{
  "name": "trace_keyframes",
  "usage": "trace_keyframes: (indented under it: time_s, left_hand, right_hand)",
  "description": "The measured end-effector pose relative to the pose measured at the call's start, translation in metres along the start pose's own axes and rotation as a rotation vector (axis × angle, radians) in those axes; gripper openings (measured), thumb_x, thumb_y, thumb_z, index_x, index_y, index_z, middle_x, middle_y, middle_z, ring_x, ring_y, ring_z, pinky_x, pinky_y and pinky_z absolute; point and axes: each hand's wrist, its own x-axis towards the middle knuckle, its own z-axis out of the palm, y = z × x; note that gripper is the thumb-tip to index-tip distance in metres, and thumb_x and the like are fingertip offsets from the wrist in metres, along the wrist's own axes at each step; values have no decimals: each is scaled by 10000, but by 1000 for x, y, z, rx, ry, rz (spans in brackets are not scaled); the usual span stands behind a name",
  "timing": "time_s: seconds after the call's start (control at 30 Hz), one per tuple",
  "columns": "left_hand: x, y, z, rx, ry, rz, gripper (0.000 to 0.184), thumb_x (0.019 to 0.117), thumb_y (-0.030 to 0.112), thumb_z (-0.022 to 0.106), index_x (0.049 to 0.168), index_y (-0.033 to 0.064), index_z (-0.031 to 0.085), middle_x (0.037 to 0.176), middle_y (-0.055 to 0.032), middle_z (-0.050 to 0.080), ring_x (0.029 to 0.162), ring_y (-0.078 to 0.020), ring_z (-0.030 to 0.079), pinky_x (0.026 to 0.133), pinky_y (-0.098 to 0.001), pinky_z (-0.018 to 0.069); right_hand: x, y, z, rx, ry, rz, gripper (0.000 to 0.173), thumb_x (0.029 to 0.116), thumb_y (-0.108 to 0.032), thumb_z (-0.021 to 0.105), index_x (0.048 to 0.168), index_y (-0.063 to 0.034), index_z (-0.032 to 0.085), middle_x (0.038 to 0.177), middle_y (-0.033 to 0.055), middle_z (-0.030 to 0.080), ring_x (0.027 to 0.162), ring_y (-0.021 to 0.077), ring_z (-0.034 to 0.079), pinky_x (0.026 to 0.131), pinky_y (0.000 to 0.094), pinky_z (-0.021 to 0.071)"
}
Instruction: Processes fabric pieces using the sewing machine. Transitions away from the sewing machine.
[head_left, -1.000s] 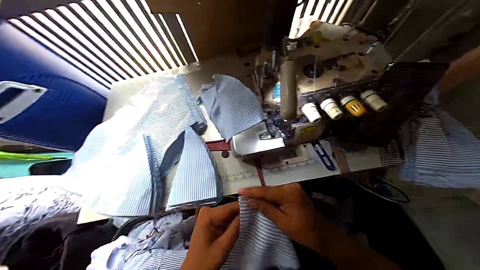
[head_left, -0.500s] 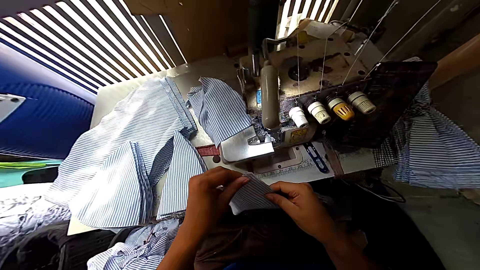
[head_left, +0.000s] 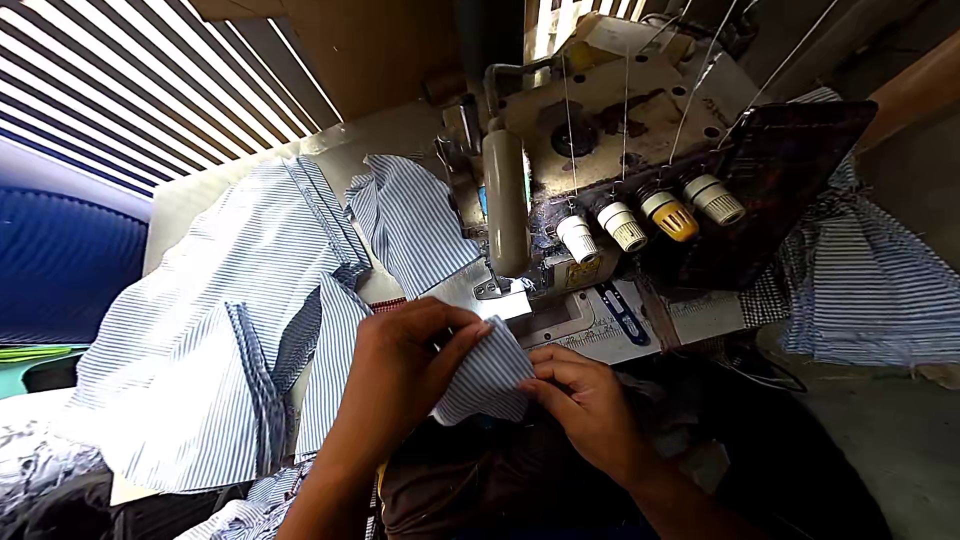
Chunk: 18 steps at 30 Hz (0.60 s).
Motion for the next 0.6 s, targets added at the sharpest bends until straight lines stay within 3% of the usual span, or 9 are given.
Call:
trace_keyframes:
  time_s: [0.1,0.13,0.2,0.27,0.33,0.4,0.47,0.6]
  left_hand:
    - [23,-12,4,230,48,75,126,885,309,748,861,196,799,773,116,679,688,48,607,604,-168,498]
    - [25,-12,7,271,91,78,108,861,323,774,856,217,797,814,120,692,747,32,628,648,-191,519]
    - [17,-6,17,316,180,70,120,868,316,780,888,198,778,910,69,691,887,-80,620,766,-298,495]
    - [1,0,32,376,266,74,171,925,312,747,898,150,792,875,-17,702,869,-184,628,771,-383,486]
    - [-15,5,49,433,319,92,216,971,323,703,992,140,816,877,-59,713,851,-208,643,754,-366,490]
    - [-23,7,61,451,323,106,269,990,336,671,1095,126,803,985,-84,714,959,-218,630,843,-347,480]
    - [-22,2,67,445,329,111,304,994,349,655,1122,111,794,1063,-106,713,1029,-236,611,901,-356,458]
    - [-14,-9,70,444,348,122,317,1003,368,626,1105,124,801,1104,-110,706,1052,-249,607,918,-387,455]
  right_hand:
    - [10,19,14,115,41,75,158,952,-149,716,884,-9,742,986,70,743,904,79,704,782,226,599]
    - [11,21,17,144,40,73,147,942,-133,726,885,1,740,983,78,745,904,87,711,786,234,606]
    - [7,20,20,221,-14,75,134,944,-104,726,916,27,720,975,88,732,895,95,710,791,249,616]
    - [1,20,20,278,-88,105,135,970,-106,692,984,26,670,925,61,718,844,75,702,760,251,610]
    - [-4,18,16,354,-160,159,162,1006,-101,641,1091,34,614,933,59,717,843,82,706,763,264,607]
    - [-6,14,14,427,-192,214,206,1022,-80,610,1184,40,568,962,72,732,866,107,727,790,288,620]
    - [-5,11,13,451,-166,218,202,1020,-56,602,1191,47,568,945,78,734,853,113,728,780,288,620]
    - [6,12,12,364,-104,185,168,1006,-50,622,1130,64,624,917,74,741,824,94,722,752,259,614]
